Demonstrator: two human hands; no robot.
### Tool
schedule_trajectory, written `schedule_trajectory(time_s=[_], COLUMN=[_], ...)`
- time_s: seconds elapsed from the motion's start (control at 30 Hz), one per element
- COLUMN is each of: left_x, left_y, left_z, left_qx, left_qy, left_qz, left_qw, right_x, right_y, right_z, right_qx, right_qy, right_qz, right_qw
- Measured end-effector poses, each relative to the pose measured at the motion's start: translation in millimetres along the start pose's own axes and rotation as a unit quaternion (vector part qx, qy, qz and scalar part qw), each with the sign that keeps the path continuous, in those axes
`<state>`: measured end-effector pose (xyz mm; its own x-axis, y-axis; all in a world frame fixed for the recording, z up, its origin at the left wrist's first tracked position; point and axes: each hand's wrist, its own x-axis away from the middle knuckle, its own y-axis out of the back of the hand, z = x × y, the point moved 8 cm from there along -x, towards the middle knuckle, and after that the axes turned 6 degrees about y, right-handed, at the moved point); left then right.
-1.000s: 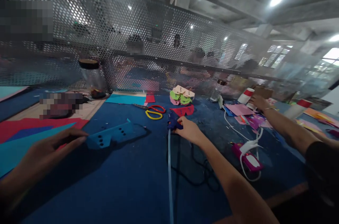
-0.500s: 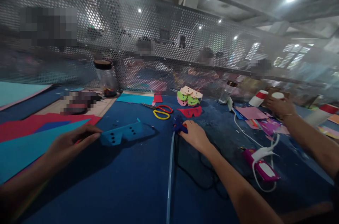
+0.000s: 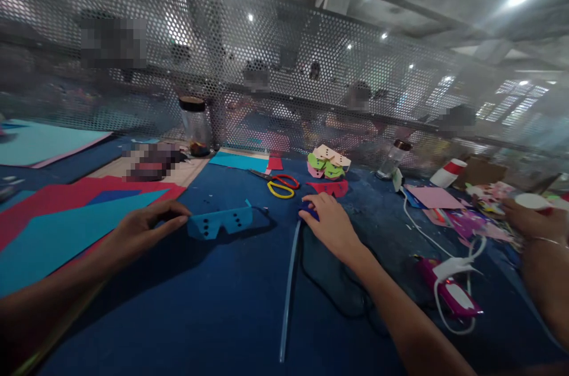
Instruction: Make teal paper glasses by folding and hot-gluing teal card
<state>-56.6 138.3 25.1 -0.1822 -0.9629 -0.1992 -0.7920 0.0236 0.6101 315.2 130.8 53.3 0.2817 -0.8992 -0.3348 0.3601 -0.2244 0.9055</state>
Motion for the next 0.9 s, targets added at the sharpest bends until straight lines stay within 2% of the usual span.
schedule_trajectory(time_s=[0.07, 0.17, 0.3, 0.43, 0.6, 0.73, 0.9], left_x=[-0.7, -1.4, -2.9, -9.5, -25.2, -36.1, -43.5], left_y=[-0.8, -1.3, 0.8, -1.2, -12.0, -20.6, -30.9], left_z=[2.5, 0.5, -13.0, -23.9, -29.2, -37.4, -27.9], left_qx=[-0.003, 0.005, 0.02, 0.023, 0.029, 0.035, 0.045], left_qy=[-0.007, -0.019, -0.024, -0.04, -0.058, -0.092, -0.101], left_qz=[0.0, 0.005, 0.008, 0.021, 0.049, 0.039, 0.021], left_qw=[1.0, 1.0, 0.999, 0.999, 0.997, 0.994, 0.994], right_x=[-5.0, -11.6, -20.6, -28.3, -31.6, -31.4, -30.6], right_y=[5.2, 0.8, -11.6, -23.1, -26.2, -29.6, -41.5], right_z=[30.6, 73.1, 95.9, 90.7, 80.5, 71.8, 62.4], right_qx=[-0.089, -0.172, -0.214, -0.247, -0.258, -0.251, -0.238], right_qy=[0.059, 0.141, 0.177, 0.158, 0.144, 0.131, 0.117], right_qz=[-0.017, 0.01, 0.024, 0.015, -0.017, -0.026, -0.02], right_qw=[0.994, 0.975, 0.96, 0.956, 0.955, 0.959, 0.964])
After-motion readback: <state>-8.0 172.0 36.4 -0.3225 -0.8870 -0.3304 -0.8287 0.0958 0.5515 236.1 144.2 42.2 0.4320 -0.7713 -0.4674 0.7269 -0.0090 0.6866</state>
